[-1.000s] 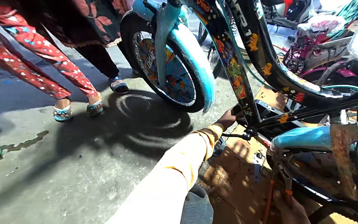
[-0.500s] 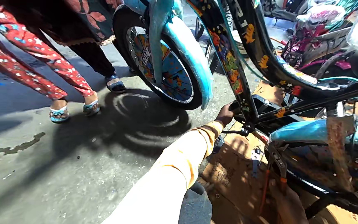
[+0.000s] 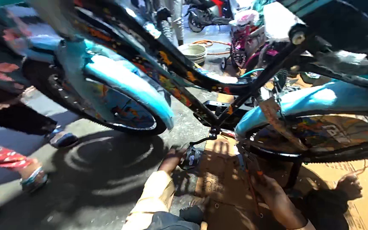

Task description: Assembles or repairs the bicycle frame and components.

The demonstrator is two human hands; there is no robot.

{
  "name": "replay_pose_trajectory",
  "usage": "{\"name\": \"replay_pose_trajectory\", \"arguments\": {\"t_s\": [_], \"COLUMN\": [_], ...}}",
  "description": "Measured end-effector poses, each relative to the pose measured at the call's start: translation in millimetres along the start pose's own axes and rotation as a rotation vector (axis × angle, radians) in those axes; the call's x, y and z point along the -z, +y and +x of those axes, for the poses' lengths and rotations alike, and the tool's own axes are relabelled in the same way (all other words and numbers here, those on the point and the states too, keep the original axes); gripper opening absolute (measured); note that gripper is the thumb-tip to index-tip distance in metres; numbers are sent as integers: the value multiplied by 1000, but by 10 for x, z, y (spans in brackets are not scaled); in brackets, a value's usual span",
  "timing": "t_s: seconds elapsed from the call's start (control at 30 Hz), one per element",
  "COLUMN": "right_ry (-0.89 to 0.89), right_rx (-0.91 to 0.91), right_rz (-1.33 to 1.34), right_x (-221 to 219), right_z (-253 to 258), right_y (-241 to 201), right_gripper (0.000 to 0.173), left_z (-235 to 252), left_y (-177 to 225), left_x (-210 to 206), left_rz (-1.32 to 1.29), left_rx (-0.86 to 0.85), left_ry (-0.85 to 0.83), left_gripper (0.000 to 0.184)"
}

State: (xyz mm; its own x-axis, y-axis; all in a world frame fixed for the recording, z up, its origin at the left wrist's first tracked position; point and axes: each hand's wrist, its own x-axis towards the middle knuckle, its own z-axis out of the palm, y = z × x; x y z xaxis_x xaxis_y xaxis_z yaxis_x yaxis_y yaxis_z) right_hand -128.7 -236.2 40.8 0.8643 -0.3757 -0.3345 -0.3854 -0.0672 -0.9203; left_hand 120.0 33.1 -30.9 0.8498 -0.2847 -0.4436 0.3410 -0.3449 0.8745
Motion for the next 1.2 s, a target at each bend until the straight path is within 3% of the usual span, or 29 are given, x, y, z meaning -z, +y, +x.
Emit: {"name": "replay_pose_trajectory", "arguments": {"t_s": [0.1,0.2,0.27,0.4,0.47,0.6,0.73,0.83,1.0,1.13,1.2], "right_ry": [7,34,61,170,218,252,274,275,286,278,269], "right_rx": [-31,-53,-24,69,94,135,74,37,41,55,58], "right_rz": [37,65,100,209,254,230,193,190,187,205,224], "right_x": [13,14,38,51,56,157,263,280,287,262,253], "right_z": [-18,-43,-83,-147,-159,-217,-275,-313,-311,-293,-279], "right_y": [-51,-111,-152,-214,-220,-137,-30,-16,-23,-44,-52], "right_gripper": [25,22,22,21,24,32,37,36,34,33,31], "left_z": [-168,-396,-610,-798,-857,-1075,-651,-648,-660,-661,-647], "left_y": [-284,-67,151,509,616,882,398,381,444,477,622], "left_x": [5,83,124,-336,-716,-1241,-1270,-1230,-1121,-1084,-1077], "left_rz": [-434,-654,-725,-524,-407,-196,-312,-304,-207,158,304], "left_rx": [123,54,-89,-320,-270,18,-39,-67,-264,-643,-904], "left_ry": [-104,-52,-166,-599,-732,-646,-854,-785,-392,19,68], "left_gripper": [37,25,27,36,32,22,39,44,37,40,40]}}
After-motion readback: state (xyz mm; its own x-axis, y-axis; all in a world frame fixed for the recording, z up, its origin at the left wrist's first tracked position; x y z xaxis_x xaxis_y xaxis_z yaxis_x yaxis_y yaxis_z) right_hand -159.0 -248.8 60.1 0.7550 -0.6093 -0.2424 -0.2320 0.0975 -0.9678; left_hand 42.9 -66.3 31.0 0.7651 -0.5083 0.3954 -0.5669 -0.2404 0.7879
